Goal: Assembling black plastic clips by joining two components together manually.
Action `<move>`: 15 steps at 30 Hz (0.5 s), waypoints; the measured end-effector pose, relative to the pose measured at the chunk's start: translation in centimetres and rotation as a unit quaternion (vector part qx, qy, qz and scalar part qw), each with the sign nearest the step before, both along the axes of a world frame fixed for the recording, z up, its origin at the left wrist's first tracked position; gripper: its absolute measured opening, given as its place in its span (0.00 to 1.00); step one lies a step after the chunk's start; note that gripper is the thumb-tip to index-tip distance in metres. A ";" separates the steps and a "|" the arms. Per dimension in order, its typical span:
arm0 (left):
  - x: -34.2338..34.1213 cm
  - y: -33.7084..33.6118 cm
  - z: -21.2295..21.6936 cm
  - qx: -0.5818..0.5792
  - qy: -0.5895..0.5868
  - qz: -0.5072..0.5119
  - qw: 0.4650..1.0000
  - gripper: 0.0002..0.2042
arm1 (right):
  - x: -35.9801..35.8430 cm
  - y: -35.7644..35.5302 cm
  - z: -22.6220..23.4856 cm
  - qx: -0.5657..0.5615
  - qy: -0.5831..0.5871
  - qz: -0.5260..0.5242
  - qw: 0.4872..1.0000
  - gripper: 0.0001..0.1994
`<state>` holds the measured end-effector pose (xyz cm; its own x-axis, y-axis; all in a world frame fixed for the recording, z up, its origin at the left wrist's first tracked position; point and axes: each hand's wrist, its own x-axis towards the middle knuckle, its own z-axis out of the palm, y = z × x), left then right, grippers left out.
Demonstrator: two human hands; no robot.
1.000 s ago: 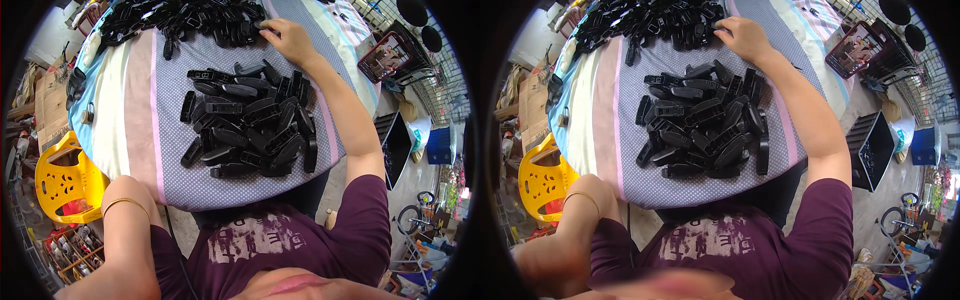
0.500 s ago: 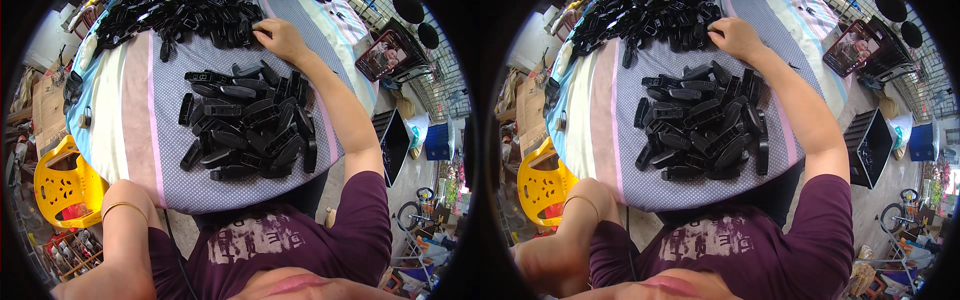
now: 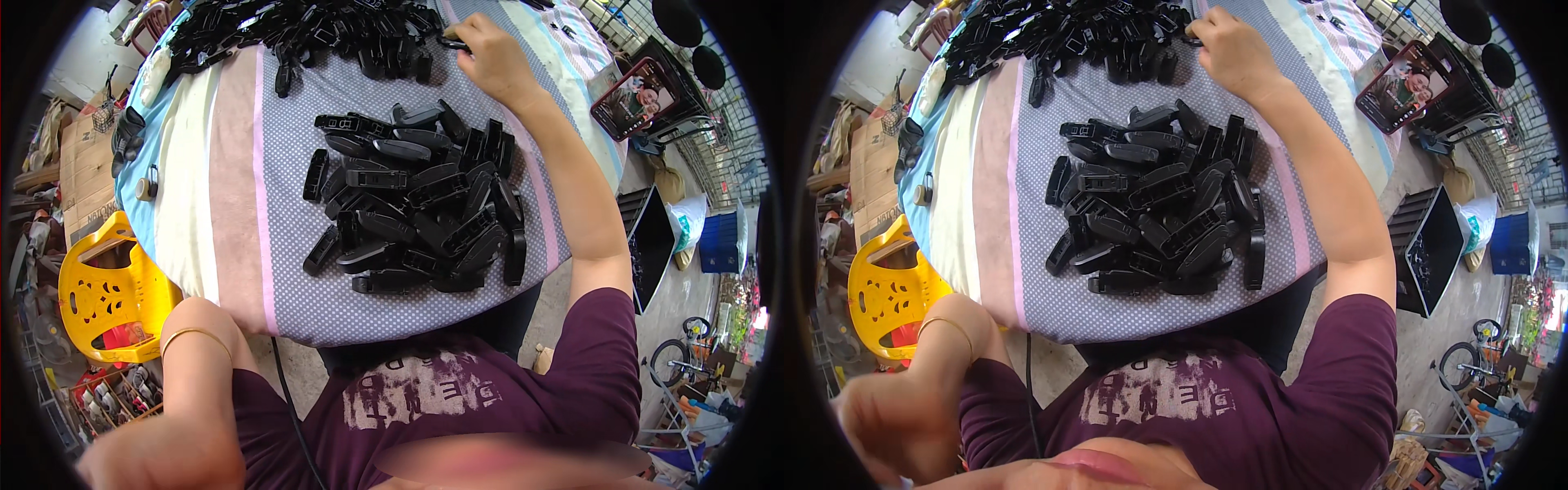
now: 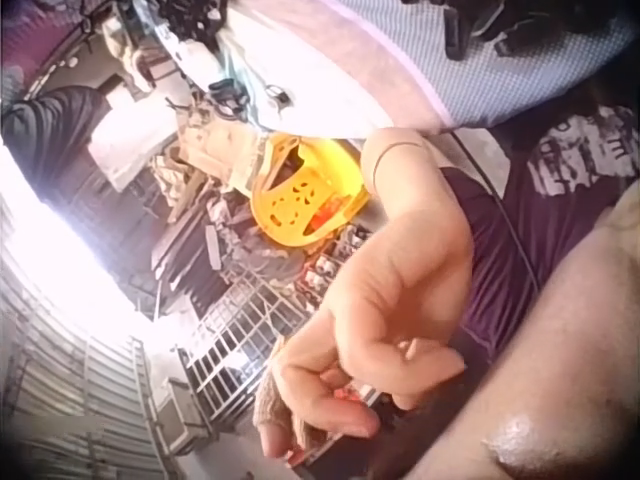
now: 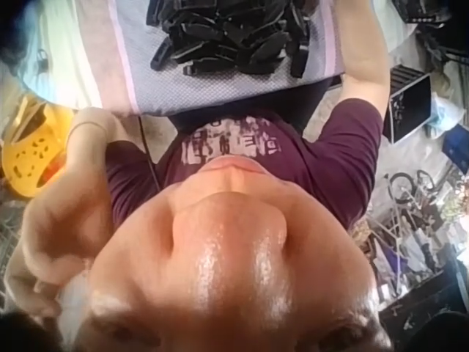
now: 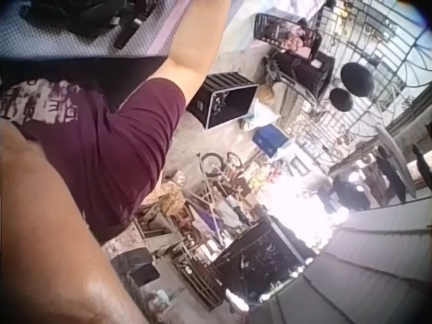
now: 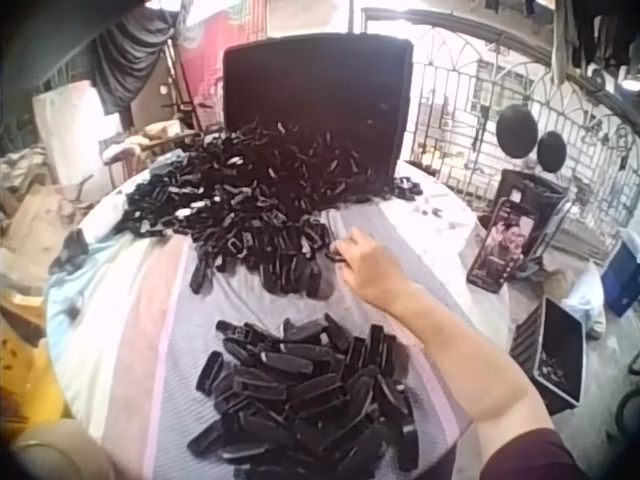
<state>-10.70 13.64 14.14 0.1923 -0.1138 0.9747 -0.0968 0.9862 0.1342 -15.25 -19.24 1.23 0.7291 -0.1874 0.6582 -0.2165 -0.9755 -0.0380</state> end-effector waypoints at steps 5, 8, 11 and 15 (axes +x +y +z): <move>6.5 -2.0 -0.9 0.070 -0.083 0.447 0.888 0.15 | 1.2 0.3 0.1 -0.015 0.030 0.053 0.998 0.08; 9.9 -7.9 -2.3 0.344 -0.157 0.275 0.884 0.16 | -0.4 1.1 -0.2 0.065 0.131 -0.010 0.989 0.09; 10.0 -13.8 -7.9 0.521 -0.199 0.292 0.777 0.10 | -0.1 0.7 -0.2 0.096 0.086 0.007 0.992 0.09; 8.6 -18.4 -12.1 0.353 -0.433 0.435 0.706 0.13 | 0.3 0.3 -1.2 0.058 -0.002 0.024 0.998 0.10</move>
